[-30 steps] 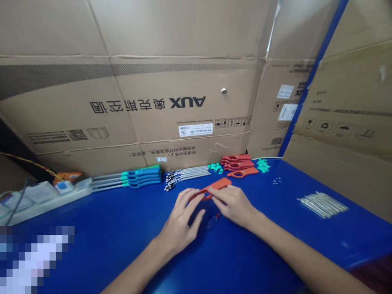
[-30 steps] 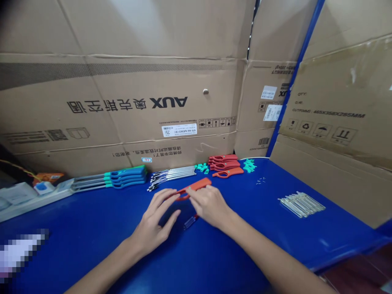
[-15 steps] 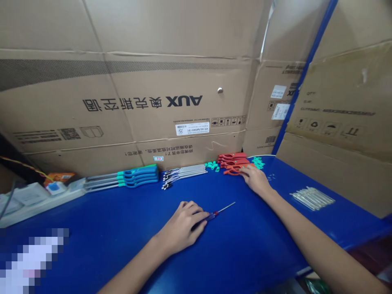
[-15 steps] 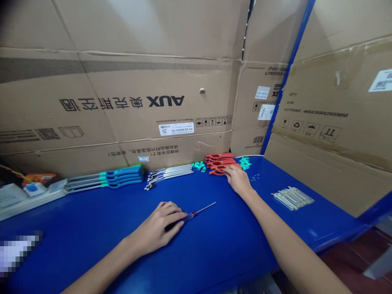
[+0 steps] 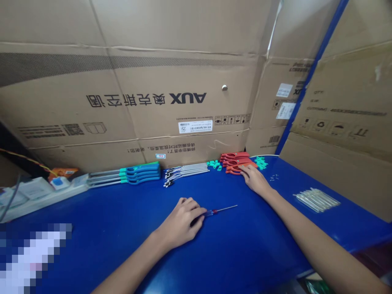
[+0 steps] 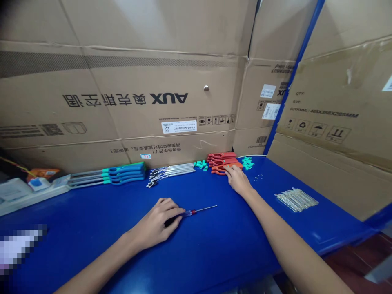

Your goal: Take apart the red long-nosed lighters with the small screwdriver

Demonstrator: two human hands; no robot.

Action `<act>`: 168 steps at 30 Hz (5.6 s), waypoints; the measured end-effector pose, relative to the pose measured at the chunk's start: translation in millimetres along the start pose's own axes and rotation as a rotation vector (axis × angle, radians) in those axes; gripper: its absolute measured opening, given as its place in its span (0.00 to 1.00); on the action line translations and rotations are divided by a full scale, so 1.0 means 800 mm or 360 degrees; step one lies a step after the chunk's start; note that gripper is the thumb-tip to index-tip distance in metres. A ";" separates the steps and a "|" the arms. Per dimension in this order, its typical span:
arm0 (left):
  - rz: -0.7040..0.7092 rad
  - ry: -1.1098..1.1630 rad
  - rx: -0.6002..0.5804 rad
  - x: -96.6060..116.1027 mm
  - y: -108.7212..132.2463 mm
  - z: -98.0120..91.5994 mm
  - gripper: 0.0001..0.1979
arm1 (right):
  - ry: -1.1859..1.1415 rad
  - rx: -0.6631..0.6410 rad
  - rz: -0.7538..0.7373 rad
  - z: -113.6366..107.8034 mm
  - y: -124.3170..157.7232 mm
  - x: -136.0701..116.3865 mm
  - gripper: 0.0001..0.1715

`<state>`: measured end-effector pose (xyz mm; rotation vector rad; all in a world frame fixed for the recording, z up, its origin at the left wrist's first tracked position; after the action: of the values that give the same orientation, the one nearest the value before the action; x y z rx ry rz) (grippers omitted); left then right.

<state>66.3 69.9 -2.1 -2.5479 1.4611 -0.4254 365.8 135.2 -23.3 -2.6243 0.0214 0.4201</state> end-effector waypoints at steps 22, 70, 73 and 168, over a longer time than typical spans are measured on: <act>-0.1205 -0.0977 0.0104 -0.243 0.061 -0.134 0.11 | -0.0841 -0.1015 -0.0385 -0.011 0.066 -0.168 0.20; -0.0204 0.0036 -0.0078 -0.029 0.014 -0.009 0.17 | -0.3042 -0.0844 0.0425 0.000 0.050 -0.236 0.34; -0.0214 0.0028 -0.0078 -0.030 0.014 -0.008 0.17 | -0.3058 -0.0814 0.0426 -0.002 0.051 -0.236 0.34; -0.0594 0.0049 -0.0104 0.024 -0.048 0.028 0.13 | -0.1450 0.0066 -0.0731 -0.097 0.048 -0.217 0.14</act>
<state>114.2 73.0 -9.3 -2.8833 1.0177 -0.4752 219.8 55.5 75.8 -2.0705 -0.8250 1.3481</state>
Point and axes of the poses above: each hand's wrist, its own y-axis away from the middle knuckle, its own z-axis out of the palm, x = y × z, the point moved 6 cm from there along -y, towards the middle knuckle, and after that the axes turned 5 degrees about -y, right-handed, at the moved point
